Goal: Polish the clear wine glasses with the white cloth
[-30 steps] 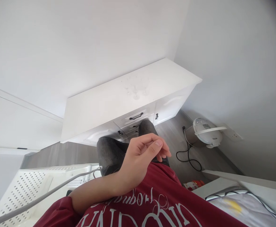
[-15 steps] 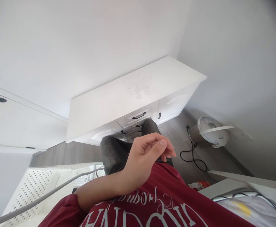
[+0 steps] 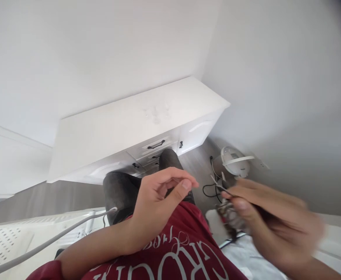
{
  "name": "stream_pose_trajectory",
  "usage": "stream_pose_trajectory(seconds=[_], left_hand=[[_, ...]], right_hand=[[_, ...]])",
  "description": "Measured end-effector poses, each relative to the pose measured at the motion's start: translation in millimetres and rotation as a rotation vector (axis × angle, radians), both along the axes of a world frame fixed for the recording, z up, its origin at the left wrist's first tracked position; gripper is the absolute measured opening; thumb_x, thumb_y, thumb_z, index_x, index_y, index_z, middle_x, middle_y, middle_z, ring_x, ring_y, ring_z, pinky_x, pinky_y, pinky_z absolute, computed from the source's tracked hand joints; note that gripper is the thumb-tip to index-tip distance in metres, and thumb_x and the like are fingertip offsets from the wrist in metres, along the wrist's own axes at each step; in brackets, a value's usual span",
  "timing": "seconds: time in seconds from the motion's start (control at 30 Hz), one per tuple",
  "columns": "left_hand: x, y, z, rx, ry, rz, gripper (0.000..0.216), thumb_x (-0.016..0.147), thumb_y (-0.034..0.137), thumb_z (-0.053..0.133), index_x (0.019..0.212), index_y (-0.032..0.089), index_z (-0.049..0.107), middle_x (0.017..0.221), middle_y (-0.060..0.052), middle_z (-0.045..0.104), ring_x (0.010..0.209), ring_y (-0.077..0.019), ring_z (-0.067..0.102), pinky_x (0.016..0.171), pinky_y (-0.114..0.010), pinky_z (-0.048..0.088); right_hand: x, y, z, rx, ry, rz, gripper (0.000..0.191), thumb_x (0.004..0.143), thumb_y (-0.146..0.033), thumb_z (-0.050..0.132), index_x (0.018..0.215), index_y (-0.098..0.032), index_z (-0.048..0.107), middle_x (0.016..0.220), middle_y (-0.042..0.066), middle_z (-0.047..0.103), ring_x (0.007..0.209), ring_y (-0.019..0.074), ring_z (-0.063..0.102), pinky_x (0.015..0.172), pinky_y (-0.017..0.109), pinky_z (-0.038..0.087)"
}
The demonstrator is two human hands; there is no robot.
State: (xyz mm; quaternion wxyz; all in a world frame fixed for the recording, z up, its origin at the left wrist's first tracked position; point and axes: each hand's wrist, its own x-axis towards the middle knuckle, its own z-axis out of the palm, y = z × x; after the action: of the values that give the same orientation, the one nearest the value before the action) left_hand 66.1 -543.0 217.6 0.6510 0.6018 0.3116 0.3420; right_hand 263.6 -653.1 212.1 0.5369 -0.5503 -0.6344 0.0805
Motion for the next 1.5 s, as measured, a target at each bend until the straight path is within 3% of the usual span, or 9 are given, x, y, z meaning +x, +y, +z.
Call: stream_pose_trajectory(seconds=[0.13, 0.27, 0.47, 0.63, 0.83, 0.9, 1.07, 1.2, 1.5], left_hand=[[-1, 0, -0.9, 0.045, -0.003, 0.027, 0.012, 0.099, 0.025, 0.071, 0.103, 0.022, 0.081, 0.097, -0.005, 0.080, 0.085, -0.0149, 0.073, 0.080, -0.025, 0.062], [-1, -2, -0.6, 0.030, -0.018, 0.026, 0.010, 0.096, 0.021, 0.075, 0.103, 0.022, 0.082, 0.097, -0.004, 0.081, 0.084, -0.0143, 0.075, 0.079, -0.024, 0.065], [-1, -4, 1.7, 0.063, -0.006, 0.108, 0.008, 0.096, 0.022, 0.075, 0.094, 0.020, 0.082, 0.089, -0.005, 0.081, 0.077, -0.0159, 0.075, 0.072, -0.026, 0.066], [-2, -3, 2.0, 0.198, 0.063, 0.166, 0.017, 0.101, 0.023, 0.067, 0.090, 0.022, 0.080, 0.084, -0.001, 0.079, 0.074, -0.0131, 0.072, 0.069, -0.024, 0.061], [-7, -3, -6.1, 0.608, 0.170, 0.308, 0.017, 0.096, 0.010, 0.068, 0.097, 0.024, 0.079, 0.090, -0.001, 0.079, 0.081, -0.0152, 0.070, 0.075, -0.029, 0.057], [-10, -2, -7.1, 0.665, 0.170, 0.333, 0.018, 0.095, 0.009, 0.069, 0.098, 0.024, 0.078, 0.091, 0.000, 0.079, 0.084, -0.0161, 0.071, 0.077, -0.030, 0.057], [-13, 3, -4.1, 0.381, 0.168, 0.343, 0.018, 0.104, 0.021, 0.063, 0.095, 0.024, 0.078, 0.089, 0.000, 0.078, 0.079, -0.0144, 0.069, 0.075, -0.028, 0.057], [-13, 5, -5.3, 0.153, 0.003, 0.251, 0.021, 0.106, 0.026, 0.059, 0.101, 0.023, 0.080, 0.095, -0.003, 0.077, 0.080, -0.0149, 0.068, 0.078, -0.029, 0.057], [-13, 6, -6.3, 0.126, -0.052, 0.211, 0.025, 0.106, 0.019, 0.056, 0.105, 0.023, 0.081, 0.096, -0.004, 0.078, 0.082, -0.0151, 0.068, 0.079, -0.030, 0.057]], right_hand=[[-19, 14, -8.1, -0.163, 0.205, 0.049, 0.017, 0.096, -0.009, 0.066, 0.094, -0.022, 0.077, 0.070, 0.001, 0.068, 0.055, 0.0128, 0.059, 0.049, 0.026, 0.045], [-39, 21, -8.3, -0.200, 0.339, 0.103, 0.016, 0.097, -0.013, 0.066, 0.091, -0.020, 0.079, 0.067, 0.000, 0.067, 0.053, 0.0105, 0.054, 0.049, 0.024, 0.044], [-44, 25, -8.7, -0.220, 0.401, 0.091, 0.016, 0.098, -0.018, 0.066, 0.088, -0.019, 0.079, 0.062, -0.001, 0.060, 0.052, 0.0101, 0.047, 0.048, 0.024, 0.041], [-50, 25, -9.6, -0.183, 0.275, 0.050, 0.014, 0.096, -0.013, 0.065, 0.090, -0.019, 0.076, 0.063, -0.003, 0.058, 0.052, 0.0096, 0.046, 0.049, 0.024, 0.040], [-59, 25, -3.0, 0.012, -0.036, -0.088, 0.020, 0.092, -0.002, 0.063, 0.098, -0.018, 0.076, 0.069, 0.001, 0.065, 0.055, 0.0109, 0.055, 0.050, 0.024, 0.043], [-58, 25, -2.9, 0.045, -0.085, -0.112, 0.022, 0.091, -0.001, 0.064, 0.098, -0.018, 0.075, 0.070, 0.002, 0.066, 0.056, 0.0117, 0.058, 0.050, 0.025, 0.044], [-53, 21, -7.7, -0.006, -0.033, -0.116, 0.022, 0.092, -0.003, 0.065, 0.102, -0.019, 0.075, 0.070, 0.001, 0.065, 0.056, 0.0111, 0.056, 0.051, 0.024, 0.045], [-48, 19, -10.6, -0.098, 0.075, -0.069, 0.018, 0.095, -0.007, 0.065, 0.099, -0.020, 0.076, 0.069, -0.001, 0.065, 0.054, 0.0095, 0.052, 0.050, 0.023, 0.043], [-45, 24, -12.2, -0.160, 0.160, -0.031, 0.013, 0.096, -0.010, 0.067, 0.092, -0.019, 0.076, 0.069, -0.002, 0.066, 0.055, 0.0081, 0.053, 0.051, 0.023, 0.041]])
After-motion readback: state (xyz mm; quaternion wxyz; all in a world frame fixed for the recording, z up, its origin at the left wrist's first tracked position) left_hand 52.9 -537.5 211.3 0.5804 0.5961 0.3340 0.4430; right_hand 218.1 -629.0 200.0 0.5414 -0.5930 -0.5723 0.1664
